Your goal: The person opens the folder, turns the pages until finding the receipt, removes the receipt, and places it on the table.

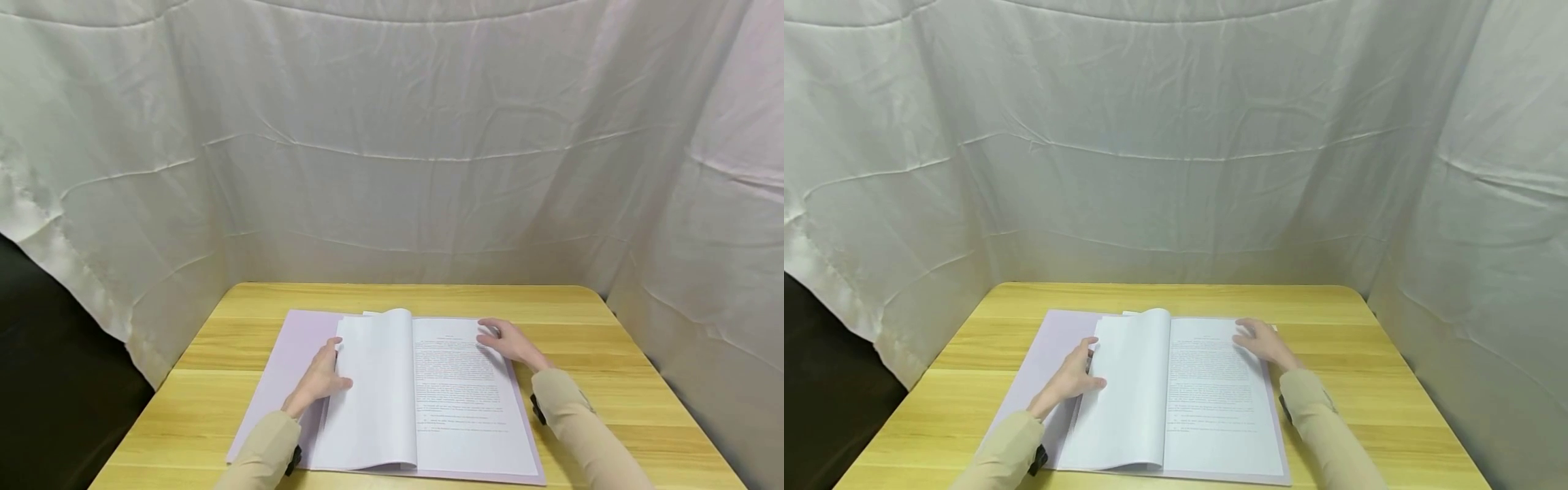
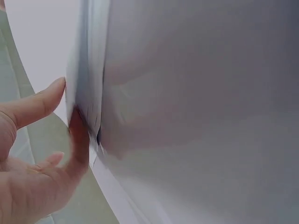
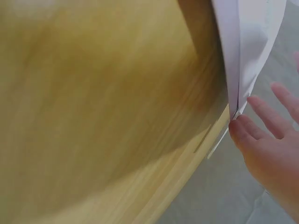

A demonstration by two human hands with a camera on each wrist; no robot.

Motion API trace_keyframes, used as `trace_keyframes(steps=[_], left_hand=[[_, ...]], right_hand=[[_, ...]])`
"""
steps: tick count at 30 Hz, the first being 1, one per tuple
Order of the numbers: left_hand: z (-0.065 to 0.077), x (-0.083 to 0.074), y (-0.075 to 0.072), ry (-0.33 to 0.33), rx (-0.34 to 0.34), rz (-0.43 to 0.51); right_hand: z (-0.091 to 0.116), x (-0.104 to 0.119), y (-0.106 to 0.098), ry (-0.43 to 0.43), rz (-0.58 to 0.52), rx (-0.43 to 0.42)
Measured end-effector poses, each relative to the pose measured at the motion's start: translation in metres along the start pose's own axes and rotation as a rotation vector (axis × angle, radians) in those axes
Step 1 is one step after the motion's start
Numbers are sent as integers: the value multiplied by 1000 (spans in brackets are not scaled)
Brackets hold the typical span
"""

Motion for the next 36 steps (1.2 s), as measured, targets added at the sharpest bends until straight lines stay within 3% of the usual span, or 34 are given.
trace_keyframes(steps=[4,8,14,17,27,36], left_hand=[[-1,-2,4,30,-4,-57],[1,-7,9,92,42,-27],[7,-18,19,247,203,1],[10,-22,25,285,270,5],[13,-20,37,198,376,-29],[12,-21,40,219,377,-55]], right_hand=[[-4,-1,1,5,26,7],[-9,-1,2,-8,49,17],[-13,-4,3,-1,64,27],[-14,-4,3,-7,72,32],[-20,-5,2,-8,85,34],[-22,-6,1,-9,88,18]])
Point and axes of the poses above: each hand's wrist, its own z-axis away from the middle knuckle, its own y-axis out of the palm, x = y × z, the point moved 7 cm from there along -z, towards the middle knuckle, and after that the axes turned 2 degrees about -z, right-handed, at the moved point
